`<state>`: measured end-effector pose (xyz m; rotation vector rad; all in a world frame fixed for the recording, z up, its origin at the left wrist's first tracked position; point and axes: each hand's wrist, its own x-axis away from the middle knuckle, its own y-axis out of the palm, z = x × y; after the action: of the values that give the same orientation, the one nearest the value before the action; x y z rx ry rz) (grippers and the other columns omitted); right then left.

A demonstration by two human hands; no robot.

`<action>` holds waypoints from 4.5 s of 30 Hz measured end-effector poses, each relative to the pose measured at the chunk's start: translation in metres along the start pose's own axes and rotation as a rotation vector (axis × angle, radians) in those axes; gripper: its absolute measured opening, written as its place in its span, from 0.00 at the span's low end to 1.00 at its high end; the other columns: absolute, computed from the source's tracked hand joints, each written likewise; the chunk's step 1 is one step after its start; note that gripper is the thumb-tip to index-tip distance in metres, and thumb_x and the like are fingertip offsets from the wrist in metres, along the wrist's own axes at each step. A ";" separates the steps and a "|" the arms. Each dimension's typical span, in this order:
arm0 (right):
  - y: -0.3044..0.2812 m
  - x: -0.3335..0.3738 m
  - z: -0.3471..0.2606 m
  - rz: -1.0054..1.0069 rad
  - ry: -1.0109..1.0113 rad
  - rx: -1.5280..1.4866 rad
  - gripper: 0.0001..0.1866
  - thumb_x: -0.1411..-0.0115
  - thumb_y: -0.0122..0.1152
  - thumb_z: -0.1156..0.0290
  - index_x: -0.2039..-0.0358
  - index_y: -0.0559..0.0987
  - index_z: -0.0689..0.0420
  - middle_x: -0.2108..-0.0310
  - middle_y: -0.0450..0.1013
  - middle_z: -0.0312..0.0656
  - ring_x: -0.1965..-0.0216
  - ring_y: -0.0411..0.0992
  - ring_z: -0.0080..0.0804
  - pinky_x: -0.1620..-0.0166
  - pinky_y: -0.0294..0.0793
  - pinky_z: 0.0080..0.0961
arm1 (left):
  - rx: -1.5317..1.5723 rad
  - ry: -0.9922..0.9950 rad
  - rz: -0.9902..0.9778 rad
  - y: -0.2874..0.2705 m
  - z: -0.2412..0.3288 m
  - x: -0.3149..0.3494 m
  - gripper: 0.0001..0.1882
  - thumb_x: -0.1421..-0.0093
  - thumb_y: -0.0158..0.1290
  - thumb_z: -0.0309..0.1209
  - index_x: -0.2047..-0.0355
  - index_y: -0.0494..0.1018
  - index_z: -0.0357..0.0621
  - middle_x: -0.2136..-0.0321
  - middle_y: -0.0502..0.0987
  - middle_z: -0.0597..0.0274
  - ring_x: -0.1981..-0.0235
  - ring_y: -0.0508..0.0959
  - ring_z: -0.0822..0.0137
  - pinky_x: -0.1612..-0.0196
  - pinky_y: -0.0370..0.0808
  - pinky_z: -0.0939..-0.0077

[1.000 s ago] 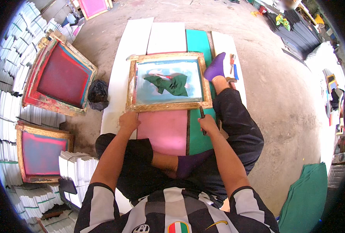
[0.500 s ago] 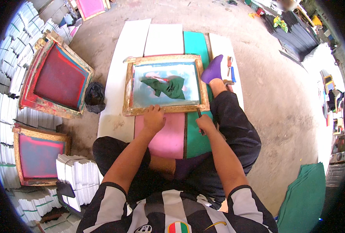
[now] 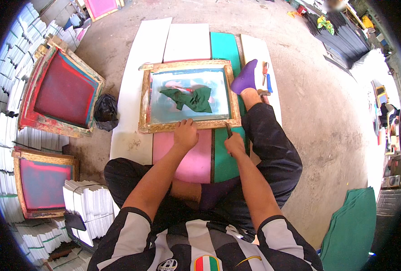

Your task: The person sits cross-legged on the floor and uses a small knife to cut a green fabric piece placed inside a wooden frame. The person repeatedly trims the edges of the fabric along the frame's inner border.

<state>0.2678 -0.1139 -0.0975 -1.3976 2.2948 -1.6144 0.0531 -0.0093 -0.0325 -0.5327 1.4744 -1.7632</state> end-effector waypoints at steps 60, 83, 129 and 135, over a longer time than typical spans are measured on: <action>-0.006 0.054 -0.045 -0.458 0.046 -0.565 0.16 0.34 0.59 0.63 0.54 0.71 0.62 0.73 0.73 0.46 0.78 0.75 0.36 0.77 0.75 0.36 | -0.301 -0.599 -0.412 -0.096 -0.169 0.095 0.08 0.44 0.58 0.32 0.66 0.83 0.45 0.64 0.83 0.51 0.60 0.84 0.53 0.58 0.81 0.60; -0.061 0.005 -0.050 -0.498 0.271 -0.129 0.16 0.35 0.57 0.68 0.53 0.70 0.66 0.71 0.72 0.50 0.76 0.75 0.44 0.76 0.75 0.53 | -0.018 0.025 -0.109 -0.012 -0.009 0.009 0.18 0.52 0.65 0.34 0.61 0.80 0.43 0.47 0.71 0.54 0.42 0.69 0.54 0.37 0.64 0.50; -0.030 0.025 -0.033 -0.287 0.130 -0.339 0.05 0.48 0.60 0.81 0.73 0.72 0.62 0.82 0.72 0.44 0.86 0.71 0.34 0.82 0.70 0.35 | 0.093 0.026 0.036 0.005 -0.013 0.010 0.14 0.53 0.62 0.33 0.66 0.78 0.41 0.57 0.73 0.56 0.51 0.73 0.50 0.50 0.72 0.51; -0.022 0.025 -0.028 -0.348 0.164 -0.702 0.08 0.47 0.60 0.82 0.70 0.71 0.59 0.80 0.71 0.43 0.84 0.70 0.33 0.81 0.70 0.35 | 0.064 -0.043 0.012 0.003 -0.006 0.003 0.09 0.52 0.61 0.34 0.73 0.80 0.43 0.59 0.73 0.58 0.51 0.72 0.53 0.49 0.70 0.54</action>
<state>0.2540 -0.1111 -0.0569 -1.9370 3.0332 -1.0180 0.0472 -0.0081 -0.0371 -0.5247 1.3838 -1.7729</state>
